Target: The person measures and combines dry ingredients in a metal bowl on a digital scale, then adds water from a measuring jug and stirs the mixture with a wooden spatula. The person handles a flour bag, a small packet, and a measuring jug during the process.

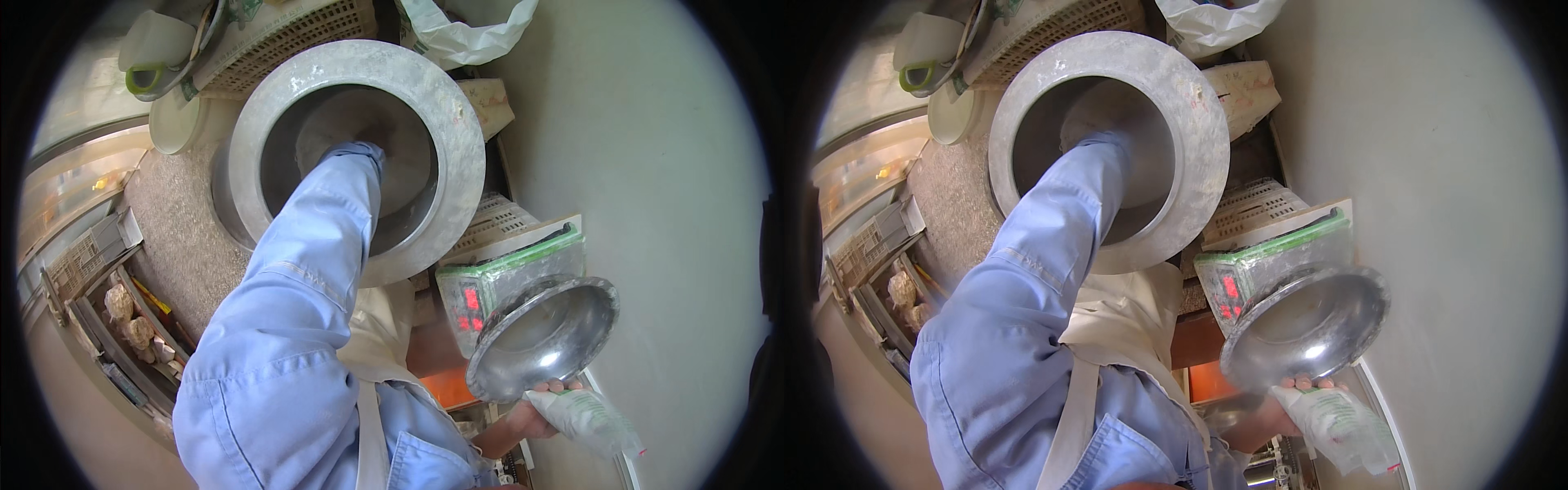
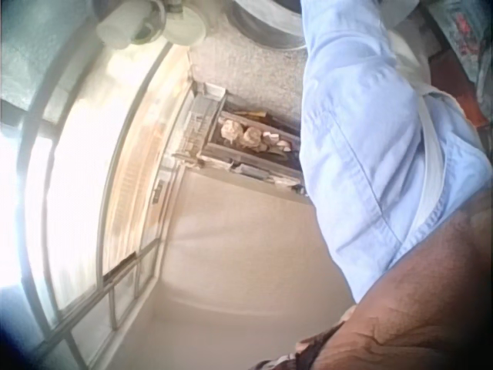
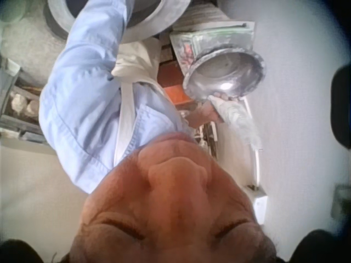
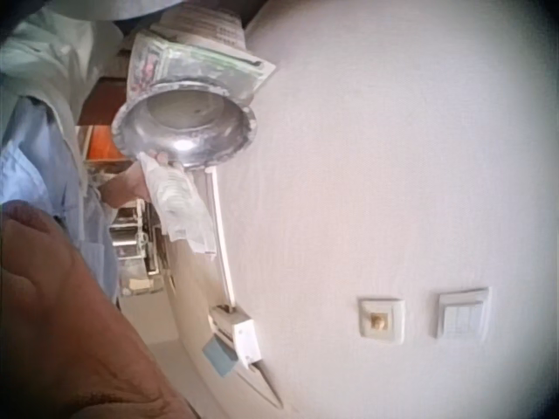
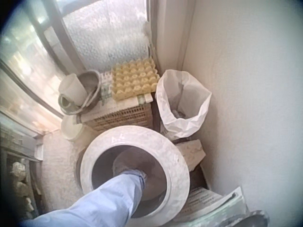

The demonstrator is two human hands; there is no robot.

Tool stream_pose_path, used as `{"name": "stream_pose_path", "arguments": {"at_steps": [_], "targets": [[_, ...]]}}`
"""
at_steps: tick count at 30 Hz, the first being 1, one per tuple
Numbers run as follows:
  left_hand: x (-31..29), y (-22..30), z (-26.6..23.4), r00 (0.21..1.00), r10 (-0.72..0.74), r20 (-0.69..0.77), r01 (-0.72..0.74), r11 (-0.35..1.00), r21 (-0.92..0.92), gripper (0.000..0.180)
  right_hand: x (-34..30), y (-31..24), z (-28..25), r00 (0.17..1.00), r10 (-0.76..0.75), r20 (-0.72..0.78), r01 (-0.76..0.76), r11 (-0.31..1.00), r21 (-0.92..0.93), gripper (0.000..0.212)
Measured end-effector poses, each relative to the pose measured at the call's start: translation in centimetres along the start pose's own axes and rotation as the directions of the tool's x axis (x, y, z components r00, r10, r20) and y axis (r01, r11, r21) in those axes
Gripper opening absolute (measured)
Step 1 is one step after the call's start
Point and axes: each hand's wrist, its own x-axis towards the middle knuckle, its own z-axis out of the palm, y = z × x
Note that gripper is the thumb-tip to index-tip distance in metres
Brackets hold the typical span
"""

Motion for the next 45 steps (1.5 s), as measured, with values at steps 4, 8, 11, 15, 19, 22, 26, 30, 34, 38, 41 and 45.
{"name": "stream_pose_path", "arguments": {"at_steps": [4,8,11,15,19,22,26,30,34,38,41,45], "targets": [[-1.5,1.1,-1.3,0.997,-0.075,0.022,0.077,0.986,-0.145,0.028,0.0,0.6,0.5,0.999,0.045,0.005,-0.046,0.995,0.089,0.044],[-3.4,2.0,-4.5,0.985,-0.165,0.055,0.172,0.889,-0.425,0.028,0.6,1.2,1.9,0.995,0.100,0.018,-0.101,0.994,0.037,0.045],[-6.0,2.0,-7.0,0.969,-0.216,0.120,0.240,0.706,-0.666,0.029,1.5,2.1,3.5,0.991,0.127,0.041,-0.129,0.991,0.039,0.053],[-9.9,2.0,-10.0,0.951,-0.228,0.207,0.280,0.358,-0.891,0.029,3.5,3.8,5.7,0.978,0.200,0.063,-0.202,0.978,0.041,0.060],[-13.2,1.9,-12.5,0.942,-0.120,0.314,0.307,-0.076,-0.949,0.030,5.1,5.7,6.8,0.957,0.283,0.061,-0.284,0.959,0.005,0.064],[-15.4,1.2,-14.8,0.922,0.095,0.375,0.380,-0.395,-0.836,0.030,6.1,7.2,7.4,0.944,0.323,0.067,-0.321,0.946,-0.041,0.070],[-17.5,0.5,-17.2,0.876,0.339,0.342,0.477,-0.519,-0.709,0.029,7.4,9.0,8.5,0.910,0.400,0.115,-0.389,0.915,-0.101,0.069],[-18.4,0.1,-18.1,0.894,0.427,0.137,0.307,-0.361,-0.881,0.020,8.5,10.3,9.8,0.890,0.431,0.146,-0.417,0.901,-0.116,0.067],[-18.7,0.6,-18.5,0.901,0.406,0.152,0.281,-0.280,-0.918,0.019,9.1,11.0,10.8,0.884,0.441,0.156,-0.425,0.896,-0.128,0.067],[-19.5,0.9,-19.1,0.885,0.433,0.173,0.326,-0.309,-0.893,0.029,9.4,11.5,11.1,0.883,0.443,0.153,-0.421,0.894,-0.153,0.067],[-20.3,0.9,-19.7,0.838,0.521,0.163,0.351,-0.286,-0.891,0.039,9.5,11.7,11.1,0.881,0.453,0.138,-0.434,0.888,-0.150,0.067],[-21.4,0.7,-19.9,0.795,0.599,0.090,0.367,-0.358,-0.859,0.033,9.8,11.9,11.0,0.867,0.462,0.187,-0.436,0.884,-0.166,0.065]]}}
